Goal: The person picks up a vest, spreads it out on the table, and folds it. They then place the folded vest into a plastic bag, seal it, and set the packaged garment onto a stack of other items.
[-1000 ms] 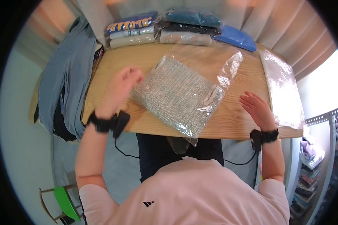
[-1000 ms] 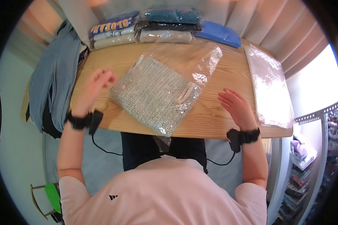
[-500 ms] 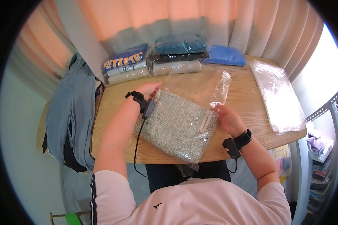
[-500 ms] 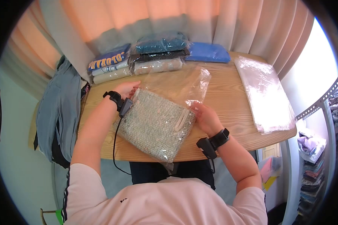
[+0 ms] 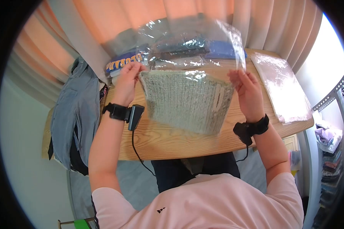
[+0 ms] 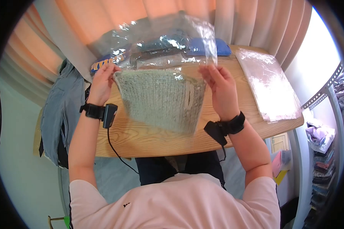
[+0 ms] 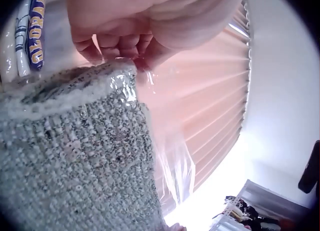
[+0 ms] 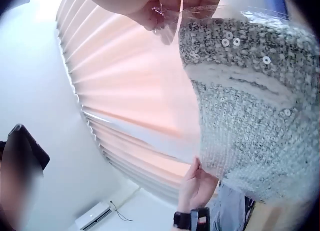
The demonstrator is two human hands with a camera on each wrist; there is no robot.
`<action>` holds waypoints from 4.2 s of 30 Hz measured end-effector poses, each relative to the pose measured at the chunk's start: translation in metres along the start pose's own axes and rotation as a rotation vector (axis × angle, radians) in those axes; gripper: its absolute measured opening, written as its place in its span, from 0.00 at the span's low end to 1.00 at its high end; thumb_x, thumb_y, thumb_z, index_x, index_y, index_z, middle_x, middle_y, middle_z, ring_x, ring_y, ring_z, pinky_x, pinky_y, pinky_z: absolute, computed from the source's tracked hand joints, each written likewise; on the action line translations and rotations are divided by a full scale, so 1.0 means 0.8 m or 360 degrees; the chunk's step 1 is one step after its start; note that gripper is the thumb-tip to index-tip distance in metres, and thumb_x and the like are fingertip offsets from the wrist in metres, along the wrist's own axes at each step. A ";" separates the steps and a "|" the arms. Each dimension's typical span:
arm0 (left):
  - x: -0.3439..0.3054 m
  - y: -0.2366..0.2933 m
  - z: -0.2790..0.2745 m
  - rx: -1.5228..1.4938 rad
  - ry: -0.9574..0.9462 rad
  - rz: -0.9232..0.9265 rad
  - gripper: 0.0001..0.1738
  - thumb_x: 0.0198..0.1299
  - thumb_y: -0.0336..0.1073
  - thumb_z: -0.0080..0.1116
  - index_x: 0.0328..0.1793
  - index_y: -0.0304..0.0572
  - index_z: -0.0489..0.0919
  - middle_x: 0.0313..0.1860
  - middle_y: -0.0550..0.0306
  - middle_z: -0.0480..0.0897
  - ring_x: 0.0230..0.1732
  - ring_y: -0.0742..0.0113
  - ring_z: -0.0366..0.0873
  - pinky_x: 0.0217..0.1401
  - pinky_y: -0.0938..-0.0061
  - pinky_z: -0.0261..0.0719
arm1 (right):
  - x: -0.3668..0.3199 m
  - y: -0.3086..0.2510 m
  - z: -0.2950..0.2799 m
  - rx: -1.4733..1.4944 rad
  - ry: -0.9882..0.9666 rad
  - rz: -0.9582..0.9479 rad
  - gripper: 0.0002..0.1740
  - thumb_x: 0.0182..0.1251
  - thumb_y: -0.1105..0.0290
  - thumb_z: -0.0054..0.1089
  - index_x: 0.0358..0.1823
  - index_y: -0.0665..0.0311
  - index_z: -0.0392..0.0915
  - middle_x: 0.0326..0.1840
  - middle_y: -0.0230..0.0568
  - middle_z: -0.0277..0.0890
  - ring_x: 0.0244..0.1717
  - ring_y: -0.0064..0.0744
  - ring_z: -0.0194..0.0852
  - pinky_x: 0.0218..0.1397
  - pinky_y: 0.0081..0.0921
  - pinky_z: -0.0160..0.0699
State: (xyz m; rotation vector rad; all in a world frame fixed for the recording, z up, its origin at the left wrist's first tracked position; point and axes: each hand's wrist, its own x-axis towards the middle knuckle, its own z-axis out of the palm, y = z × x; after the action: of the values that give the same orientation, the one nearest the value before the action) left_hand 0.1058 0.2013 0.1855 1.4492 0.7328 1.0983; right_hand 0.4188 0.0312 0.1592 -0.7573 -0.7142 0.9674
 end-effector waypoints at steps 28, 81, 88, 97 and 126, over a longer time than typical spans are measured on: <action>-0.321 -0.101 0.023 0.1589 -0.0670 0.0914 0.29 0.43 0.28 0.70 0.55 0.43 0.76 0.63 0.53 0.73 0.67 0.49 0.66 0.64 0.57 0.68 | -0.178 0.035 -0.133 -0.1974 -0.0810 -0.0706 0.24 0.48 0.79 0.65 0.50 0.56 0.79 0.62 0.41 0.72 0.71 0.48 0.57 0.71 0.42 0.55; -0.243 -0.107 0.040 0.0497 0.0403 -0.0737 0.13 0.67 0.40 0.49 0.33 0.39 0.74 0.25 0.59 0.78 0.28 0.74 0.76 0.28 0.82 0.69 | -0.138 0.100 -0.010 -0.2709 -0.0426 -0.0749 0.23 0.61 0.59 0.59 0.58 0.52 0.72 0.65 0.45 0.66 0.68 0.47 0.58 0.69 0.48 0.53; -0.217 -0.030 0.114 0.1661 -0.0252 0.0467 0.22 0.62 0.38 0.53 0.62 0.41 0.69 0.64 0.44 0.68 0.65 0.47 0.64 0.66 0.59 0.61 | -0.123 0.092 -0.002 -0.2755 -0.0602 -0.0623 0.26 0.59 0.59 0.61 0.61 0.46 0.71 0.69 0.45 0.61 0.71 0.47 0.53 0.70 0.51 0.51; -0.186 -0.089 0.098 0.2396 -0.0847 0.0446 0.39 0.61 0.60 0.48 0.75 0.55 0.57 0.76 0.45 0.51 0.75 0.44 0.47 0.70 0.40 0.48 | -0.094 0.093 -0.009 -0.2831 -0.1044 -0.0752 0.24 0.63 0.55 0.56 0.62 0.39 0.71 0.72 0.38 0.57 0.73 0.46 0.51 0.68 0.55 0.51; -0.187 -0.054 0.037 0.1759 -0.1034 0.0300 0.39 0.55 0.49 0.60 0.73 0.51 0.61 0.74 0.44 0.56 0.75 0.45 0.50 0.75 0.46 0.41 | -0.088 0.053 -0.074 -0.2233 -0.0968 -0.0107 0.21 0.65 0.69 0.53 0.60 0.53 0.73 0.72 0.47 0.58 0.74 0.50 0.48 0.72 0.46 0.49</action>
State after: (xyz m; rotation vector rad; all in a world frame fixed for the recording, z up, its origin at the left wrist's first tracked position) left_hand 0.0832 0.0632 0.1111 2.6667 0.7476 0.2100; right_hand 0.4205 -0.0309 0.0791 -1.6337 -2.0088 0.5026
